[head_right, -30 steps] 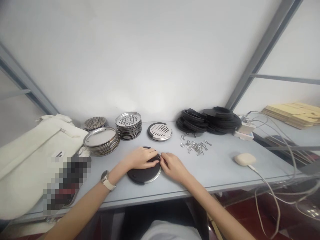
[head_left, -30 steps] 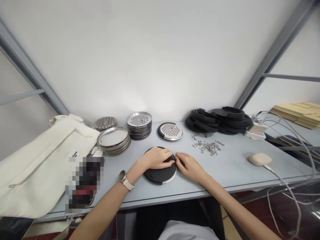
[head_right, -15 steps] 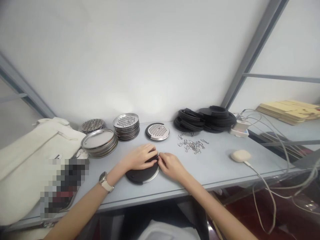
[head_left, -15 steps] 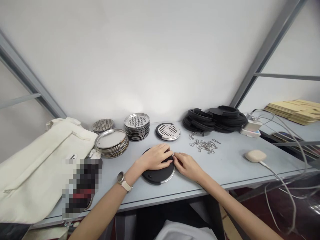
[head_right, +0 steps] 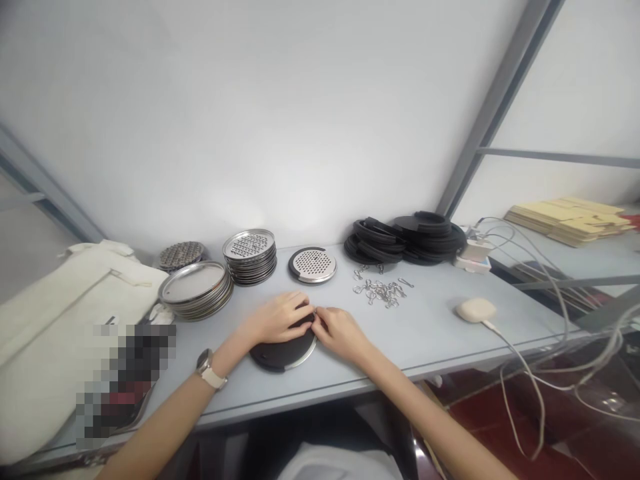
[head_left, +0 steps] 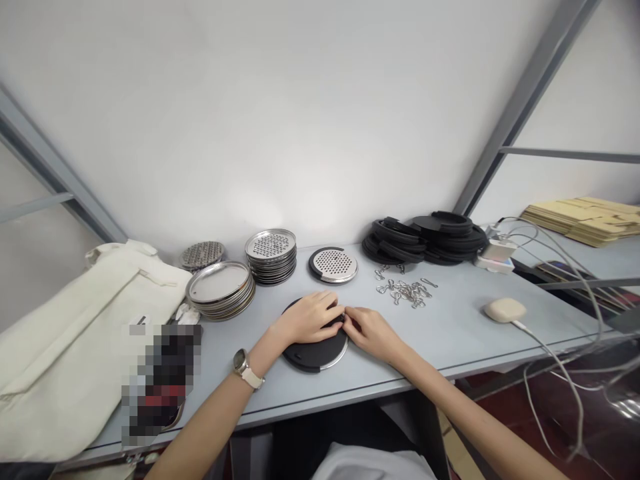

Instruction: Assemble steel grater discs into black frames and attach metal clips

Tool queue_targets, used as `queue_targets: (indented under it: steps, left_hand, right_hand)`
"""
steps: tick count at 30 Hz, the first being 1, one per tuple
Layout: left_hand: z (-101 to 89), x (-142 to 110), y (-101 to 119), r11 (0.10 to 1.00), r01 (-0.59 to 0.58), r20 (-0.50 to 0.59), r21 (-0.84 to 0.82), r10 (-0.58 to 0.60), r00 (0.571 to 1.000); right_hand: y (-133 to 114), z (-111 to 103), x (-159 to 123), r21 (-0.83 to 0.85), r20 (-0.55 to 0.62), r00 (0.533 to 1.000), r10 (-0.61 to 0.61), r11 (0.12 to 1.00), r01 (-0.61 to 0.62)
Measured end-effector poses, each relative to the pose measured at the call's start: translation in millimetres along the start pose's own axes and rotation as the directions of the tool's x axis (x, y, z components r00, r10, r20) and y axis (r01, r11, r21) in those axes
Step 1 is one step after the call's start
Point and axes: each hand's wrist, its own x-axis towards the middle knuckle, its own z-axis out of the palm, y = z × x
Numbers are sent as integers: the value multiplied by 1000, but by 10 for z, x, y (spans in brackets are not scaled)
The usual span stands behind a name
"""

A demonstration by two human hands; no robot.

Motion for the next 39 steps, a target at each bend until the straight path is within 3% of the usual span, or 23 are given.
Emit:
queue_targets:
  steps: [21, 39]
  left_hand:
    - [46, 30, -22, 996, 21, -19, -85, -22, 1000]
    - [31, 38, 36, 997, 33, -5, -68, -33, 999]
  right_hand:
    - [16, -2, 14, -2, 8, 1000, 28, 1000, -28]
    - [89, 3, -76, -21, 0, 998, -69, 997, 69]
